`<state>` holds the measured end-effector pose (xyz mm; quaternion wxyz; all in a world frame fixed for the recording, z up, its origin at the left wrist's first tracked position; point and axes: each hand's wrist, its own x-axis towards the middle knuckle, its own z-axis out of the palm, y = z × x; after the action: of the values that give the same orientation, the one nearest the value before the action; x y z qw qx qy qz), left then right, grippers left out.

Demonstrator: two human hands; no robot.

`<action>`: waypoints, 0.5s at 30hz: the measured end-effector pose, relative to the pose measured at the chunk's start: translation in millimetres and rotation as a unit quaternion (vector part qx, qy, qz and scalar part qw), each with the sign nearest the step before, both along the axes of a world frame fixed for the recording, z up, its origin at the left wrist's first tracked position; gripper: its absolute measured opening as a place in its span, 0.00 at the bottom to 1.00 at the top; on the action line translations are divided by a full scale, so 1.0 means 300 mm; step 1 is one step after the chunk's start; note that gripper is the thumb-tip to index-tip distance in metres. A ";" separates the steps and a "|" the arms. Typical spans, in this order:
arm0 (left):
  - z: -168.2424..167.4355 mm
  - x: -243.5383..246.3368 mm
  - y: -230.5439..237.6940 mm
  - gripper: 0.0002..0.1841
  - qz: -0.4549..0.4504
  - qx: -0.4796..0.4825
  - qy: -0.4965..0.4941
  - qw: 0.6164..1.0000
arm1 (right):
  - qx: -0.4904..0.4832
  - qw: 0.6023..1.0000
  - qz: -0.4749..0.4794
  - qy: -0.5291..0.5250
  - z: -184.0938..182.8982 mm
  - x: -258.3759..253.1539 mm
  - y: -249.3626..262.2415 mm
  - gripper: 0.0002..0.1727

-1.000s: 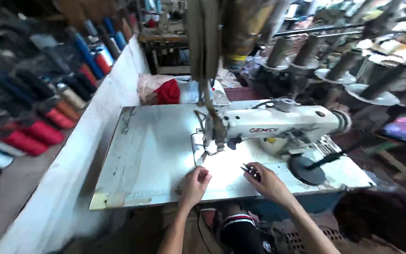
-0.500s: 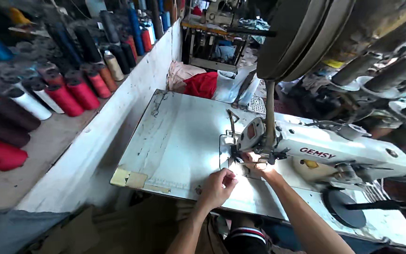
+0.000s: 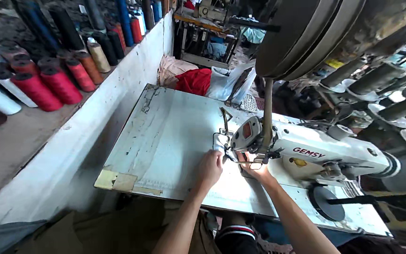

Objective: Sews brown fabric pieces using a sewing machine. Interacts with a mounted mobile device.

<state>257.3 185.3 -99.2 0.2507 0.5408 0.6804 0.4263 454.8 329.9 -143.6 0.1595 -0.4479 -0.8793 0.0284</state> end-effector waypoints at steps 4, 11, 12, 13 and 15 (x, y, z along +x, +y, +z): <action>0.020 -0.069 0.251 0.24 -0.020 -0.052 0.117 0.992 | -0.030 0.999 -0.024 -0.029 0.012 -0.001 -0.012 0.28; -0.008 -0.098 0.437 0.14 -0.033 -0.071 0.142 0.987 | 0.010 1.000 0.000 0.003 0.031 -0.021 -0.029 0.26; -0.015 -0.096 0.439 0.13 -0.029 -0.064 0.149 0.986 | -0.003 1.000 -0.001 -0.001 0.030 -0.027 -0.030 0.26; -0.021 -0.093 0.440 0.13 -0.023 -0.056 0.155 0.986 | -0.033 0.999 -0.003 -0.009 0.039 -0.037 -0.036 0.25; -0.027 -0.092 0.441 0.14 -0.012 -0.046 0.160 0.986 | -0.105 0.994 -0.001 -0.026 0.088 -0.074 -0.066 0.24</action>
<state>229.5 317.6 -107.1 0.1680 0.5981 0.7242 0.2993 432.5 310.1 -117.1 0.0887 -0.4640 -0.8746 0.1091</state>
